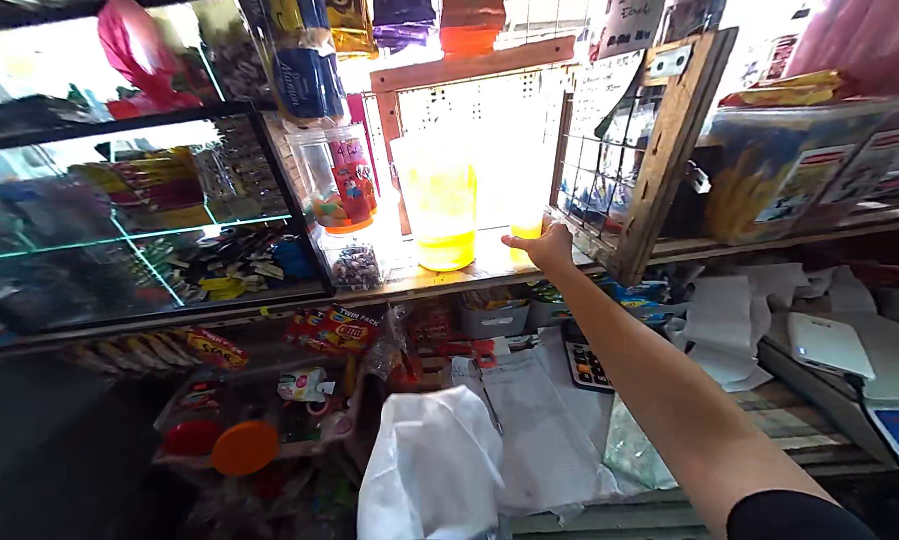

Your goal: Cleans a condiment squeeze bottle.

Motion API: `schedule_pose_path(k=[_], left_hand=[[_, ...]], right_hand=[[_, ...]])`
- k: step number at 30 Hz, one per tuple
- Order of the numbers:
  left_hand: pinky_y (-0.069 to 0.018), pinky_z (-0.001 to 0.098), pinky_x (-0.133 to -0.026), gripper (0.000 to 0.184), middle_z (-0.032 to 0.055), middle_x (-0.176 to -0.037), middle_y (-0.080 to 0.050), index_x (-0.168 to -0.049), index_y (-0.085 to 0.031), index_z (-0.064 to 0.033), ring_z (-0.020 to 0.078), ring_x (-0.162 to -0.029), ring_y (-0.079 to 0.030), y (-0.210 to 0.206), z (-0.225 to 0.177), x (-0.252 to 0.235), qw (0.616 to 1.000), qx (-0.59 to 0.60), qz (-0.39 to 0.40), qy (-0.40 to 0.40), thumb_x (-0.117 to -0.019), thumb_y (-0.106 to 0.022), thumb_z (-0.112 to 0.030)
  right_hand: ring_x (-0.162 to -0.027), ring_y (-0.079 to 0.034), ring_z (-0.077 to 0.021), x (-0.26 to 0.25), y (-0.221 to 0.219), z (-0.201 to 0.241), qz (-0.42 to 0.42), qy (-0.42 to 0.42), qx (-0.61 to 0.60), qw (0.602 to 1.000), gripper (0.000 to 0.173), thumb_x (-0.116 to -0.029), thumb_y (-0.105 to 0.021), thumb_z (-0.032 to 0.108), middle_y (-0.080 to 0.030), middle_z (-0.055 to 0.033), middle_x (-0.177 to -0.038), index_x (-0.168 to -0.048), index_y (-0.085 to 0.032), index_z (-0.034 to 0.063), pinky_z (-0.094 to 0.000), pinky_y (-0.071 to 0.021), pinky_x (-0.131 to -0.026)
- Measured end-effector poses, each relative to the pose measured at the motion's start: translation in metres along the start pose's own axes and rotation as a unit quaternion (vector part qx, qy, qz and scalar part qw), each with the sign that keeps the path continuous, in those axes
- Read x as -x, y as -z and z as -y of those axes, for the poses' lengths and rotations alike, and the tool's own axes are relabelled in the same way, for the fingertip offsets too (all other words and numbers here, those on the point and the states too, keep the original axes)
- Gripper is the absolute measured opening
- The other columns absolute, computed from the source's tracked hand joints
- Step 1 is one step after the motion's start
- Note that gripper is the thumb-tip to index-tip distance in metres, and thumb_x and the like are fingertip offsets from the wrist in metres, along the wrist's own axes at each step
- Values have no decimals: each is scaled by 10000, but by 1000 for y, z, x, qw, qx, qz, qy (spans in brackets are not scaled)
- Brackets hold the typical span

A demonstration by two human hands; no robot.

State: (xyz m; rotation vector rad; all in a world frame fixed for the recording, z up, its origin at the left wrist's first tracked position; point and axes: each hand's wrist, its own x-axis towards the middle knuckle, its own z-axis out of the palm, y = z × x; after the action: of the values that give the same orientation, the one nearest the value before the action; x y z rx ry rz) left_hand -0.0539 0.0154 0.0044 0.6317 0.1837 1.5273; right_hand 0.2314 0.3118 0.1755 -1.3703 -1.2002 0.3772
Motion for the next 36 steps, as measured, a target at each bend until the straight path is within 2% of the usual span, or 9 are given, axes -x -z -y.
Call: schedule_pose_path(k=[5,7,9,13,18,24,29,33,36], left_hand=[[-552,225,-932,558,-77,-1130,-743,-1241,-659,-181,-4,-1064,-675,-36,28,-67,983,-169,55,-44,-796,-811,-482],[-448,200,-1067,910,-18,-1403,-551,-1521,-266,25,-44,-1253,-522,-69,39,-101,945,-292,120,-90,-926,-653,-544],[-428,245,-1108,1042,102,-1480,-476,-1555,-140,87,17,-1307,-488,-105,46,-128,909,-373,147,-117,-934,-615,-602],[-582,321,-898,751,83,-1177,-660,-1456,-406,-47,99,-1041,-665,-152,51,-142,858,-467,151,-149,-859,-796,-282],[-607,310,-789,582,66,-1030,-693,-1307,-543,-75,118,-904,-695,-161,61,-128,885,-433,165,-40,-802,-829,-113],[-603,344,-897,652,99,-1066,-701,-1395,-437,1,146,-968,-712,-119,78,-101,874,-403,258,84,-839,-761,-102],[-614,327,-874,687,84,-1035,-705,-1338,-470,0,132,-949,-716,-119,79,-91,887,-404,221,44,-759,-825,-104],[-607,298,-823,489,47,-982,-711,-1296,-535,9,78,-883,-702,-126,78,-93,878,-421,229,-19,-885,-743,-156],[-582,280,-787,329,7,-943,-685,-1180,-638,-40,38,-844,-661,-125,77,-96,870,-449,202,-30,-1036,-553,-323]], right_hand=[[-1026,-656,-231,98,19,15,29,68,-144,987,800,-851,-811,451,-622,-131,-1247,-1487,-420,163,-457,-570,-826],[-963,-685,-198,141,28,24,43,51,-160,985,838,-837,-814,452,-640,-106,-1194,-1501,-390,166,-423,-608,-783],[-930,-691,-147,178,36,21,41,71,-127,988,786,-809,-829,371,-665,-87,-1108,-1433,-435,100,-377,-608,-796],[-947,-670,-38,237,51,3,30,138,-117,983,540,-700,-843,196,-707,-29,-997,-1158,-639,-4,-281,-576,-862],[-963,-678,5,263,77,0,89,64,-174,979,579,-652,-890,115,-718,46,-1010,-1169,-637,60,-229,-588,-886],[-970,-673,-5,280,100,-8,135,-26,-228,964,574,-691,-854,27,-711,42,-1024,-1206,-604,69,-214,-581,-886],[-1092,-632,5,289,100,-18,146,13,-187,971,723,-722,-859,119,-669,34,-1164,-1351,-505,69,-208,-538,-975],[-1041,-688,-51,292,116,-16,221,-39,-265,938,773,-652,-892,76,-719,22,-1121,-1328,-519,47,-270,-593,-932],[-1152,-615,-79,287,131,-20,167,-64,-303,936,829,-748,-809,347,-572,29,-1260,-1384,-324,134,-323,-567,-950]])
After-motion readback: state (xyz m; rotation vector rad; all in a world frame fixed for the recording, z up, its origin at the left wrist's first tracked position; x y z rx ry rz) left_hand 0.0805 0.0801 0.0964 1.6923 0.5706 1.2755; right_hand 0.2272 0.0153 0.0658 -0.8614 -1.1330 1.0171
